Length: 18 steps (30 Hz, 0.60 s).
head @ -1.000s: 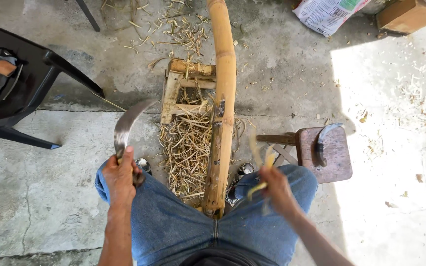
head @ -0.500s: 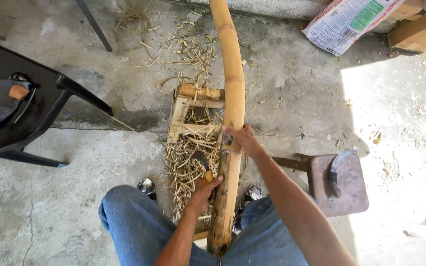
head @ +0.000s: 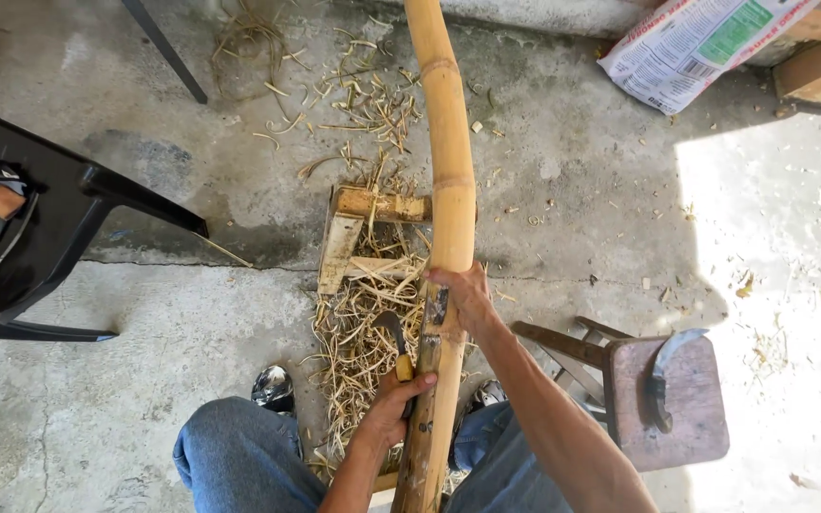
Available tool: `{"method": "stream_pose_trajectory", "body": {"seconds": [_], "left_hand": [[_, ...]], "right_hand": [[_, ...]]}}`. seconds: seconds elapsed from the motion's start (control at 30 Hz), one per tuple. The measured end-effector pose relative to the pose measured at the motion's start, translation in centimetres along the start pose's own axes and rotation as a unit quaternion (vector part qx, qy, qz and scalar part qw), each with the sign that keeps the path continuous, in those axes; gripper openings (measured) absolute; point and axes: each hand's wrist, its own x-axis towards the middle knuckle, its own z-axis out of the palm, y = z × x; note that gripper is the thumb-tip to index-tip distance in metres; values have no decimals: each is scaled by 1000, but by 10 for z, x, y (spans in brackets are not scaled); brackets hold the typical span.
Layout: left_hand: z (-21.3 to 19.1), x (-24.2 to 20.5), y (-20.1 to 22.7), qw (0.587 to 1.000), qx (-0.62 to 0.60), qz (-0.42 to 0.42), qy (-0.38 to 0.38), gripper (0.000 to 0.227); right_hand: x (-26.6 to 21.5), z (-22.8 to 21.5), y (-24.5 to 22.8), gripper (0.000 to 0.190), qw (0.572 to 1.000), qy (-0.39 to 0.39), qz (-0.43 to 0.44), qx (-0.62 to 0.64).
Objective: Scraping the outer layer of a bamboo pole using a curved knife.
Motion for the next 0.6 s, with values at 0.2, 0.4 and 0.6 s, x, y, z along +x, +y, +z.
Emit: {"method": "stream_pose_trajectory", "body": {"seconds": [0.2, 0.4, 0.6], "left_hand": [[-11, -9, 4, 999, 28, -4, 28, 52], [-11, -5, 21, 993, 49, 75, 81, 55], [-18, -5, 17, 993, 66, 57, 84, 63]], "right_hand": [[-22, 15, -25, 57, 994, -59, 57, 76], [17, 35, 3, 69, 993, -96, -10, 61], [20, 35, 11, 66, 990, -112, -19, 85]]}}
